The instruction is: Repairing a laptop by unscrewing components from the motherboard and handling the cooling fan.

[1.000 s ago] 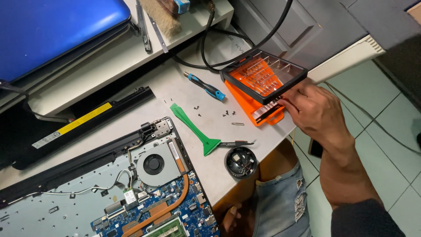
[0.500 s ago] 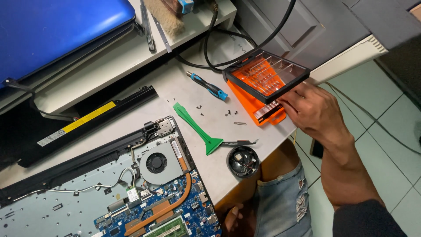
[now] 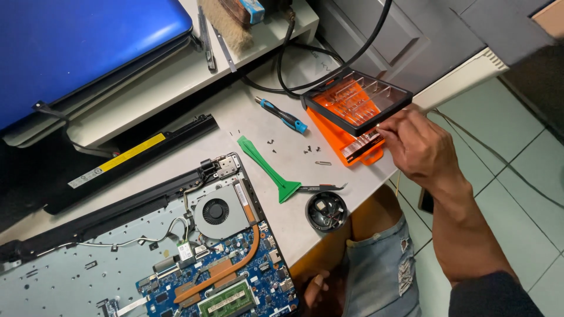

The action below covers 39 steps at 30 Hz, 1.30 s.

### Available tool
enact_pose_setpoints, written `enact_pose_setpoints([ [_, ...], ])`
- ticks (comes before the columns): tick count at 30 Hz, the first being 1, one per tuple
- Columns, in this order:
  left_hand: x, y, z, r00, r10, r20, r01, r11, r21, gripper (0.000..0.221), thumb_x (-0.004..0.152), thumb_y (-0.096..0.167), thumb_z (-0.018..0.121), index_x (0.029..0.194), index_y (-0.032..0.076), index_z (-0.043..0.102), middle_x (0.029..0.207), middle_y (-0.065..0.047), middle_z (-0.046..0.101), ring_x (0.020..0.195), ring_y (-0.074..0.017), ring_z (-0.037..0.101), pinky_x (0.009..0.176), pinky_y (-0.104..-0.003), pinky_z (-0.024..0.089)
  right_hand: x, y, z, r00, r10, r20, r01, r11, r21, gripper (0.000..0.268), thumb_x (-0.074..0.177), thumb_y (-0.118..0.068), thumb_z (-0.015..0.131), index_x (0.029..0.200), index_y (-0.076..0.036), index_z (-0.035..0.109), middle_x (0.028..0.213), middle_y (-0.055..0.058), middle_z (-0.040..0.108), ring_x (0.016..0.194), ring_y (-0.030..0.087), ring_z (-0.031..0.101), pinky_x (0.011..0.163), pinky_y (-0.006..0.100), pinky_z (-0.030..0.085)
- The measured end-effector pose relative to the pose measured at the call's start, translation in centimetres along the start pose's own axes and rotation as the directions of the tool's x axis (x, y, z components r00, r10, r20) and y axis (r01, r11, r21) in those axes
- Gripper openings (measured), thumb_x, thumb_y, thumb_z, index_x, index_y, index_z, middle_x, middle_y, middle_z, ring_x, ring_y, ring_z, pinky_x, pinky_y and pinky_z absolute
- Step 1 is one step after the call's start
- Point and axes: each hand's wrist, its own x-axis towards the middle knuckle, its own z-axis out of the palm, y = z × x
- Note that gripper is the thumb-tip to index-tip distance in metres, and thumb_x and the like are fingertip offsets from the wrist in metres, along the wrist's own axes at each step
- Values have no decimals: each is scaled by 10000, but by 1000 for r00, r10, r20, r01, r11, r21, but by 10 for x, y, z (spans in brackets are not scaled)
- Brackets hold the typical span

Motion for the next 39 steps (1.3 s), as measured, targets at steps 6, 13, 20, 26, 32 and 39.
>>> enact_pose_setpoints([
  [6, 77, -22, 9, 993, 114, 35, -110, 989, -99, 473, 949, 531, 507, 1207, 250, 786, 868, 60, 699, 632, -56, 545, 555, -181, 392, -40, -28, -18, 883, 449, 135, -377, 507, 775, 59, 989, -8, 656, 1019, 7, 608, 1175, 249, 707, 985, 262, 719, 876, 332, 623],
  [13, -47, 75, 23, 844, 530, 85, -517, 845, -135, 280, 1001, 287, 631, 1082, 64, 781, 830, -19, 713, 695, -62, 601, 617, -231, 498, -83, -72, -47, 822, 530, 208, -234, -17, 972, 135, 936, -104, 670, 924, -46, 549, 1092, 258, 719, 860, 255, 760, 652, 255, 585],
  [20, -169, 143, 61, 648, 755, -99, -761, 637, -123, 285, 1029, 233, 584, 1175, 45, 740, 886, -66, 731, 655, -82, 573, 607, -231, 488, -101, -129, -96, 900, 352, 257, -231, -114, 966, 143, 916, 11, 606, 929, -106, 525, 871, 213, 702, 571, 202, 601, 553, 271, 517],
  [26, -209, 137, 70, 326, 922, -208, -918, 362, 163, 213, 1026, 154, 612, 1171, 29, 706, 1074, -112, 739, 924, -202, 697, 837, -303, 548, -107, -159, -117, 994, -3, 114, -114, -7, 993, 149, 926, 15, 671, 1038, -49, 596, 894, 149, 698, 840, 226, 728, 760, 283, 615],
  [32, -219, 118, 76, 215, 948, -233, -932, 271, 242, 100, 1009, 78, 627, 990, -19, 632, 896, -122, 634, 772, -230, 585, 738, -347, 493, -110, -178, -124, 988, -147, 38, -18, 138, 990, 188, 905, -1, 718, 1050, -70, 620, 913, 102, 750, 855, 206, 770, 766, 304, 596],
  [39, -212, 106, 79, 201, 912, -358, -953, 266, 144, 150, 971, 58, 690, 1090, -8, 754, 889, -140, 730, 796, -264, 726, 700, -354, 564, -111, -193, -123, 997, -80, -18, 27, 109, 994, 113, 844, 72, 742, 946, 57, 695, 833, 163, 775, 607, 159, 611, 512, 233, 513],
])
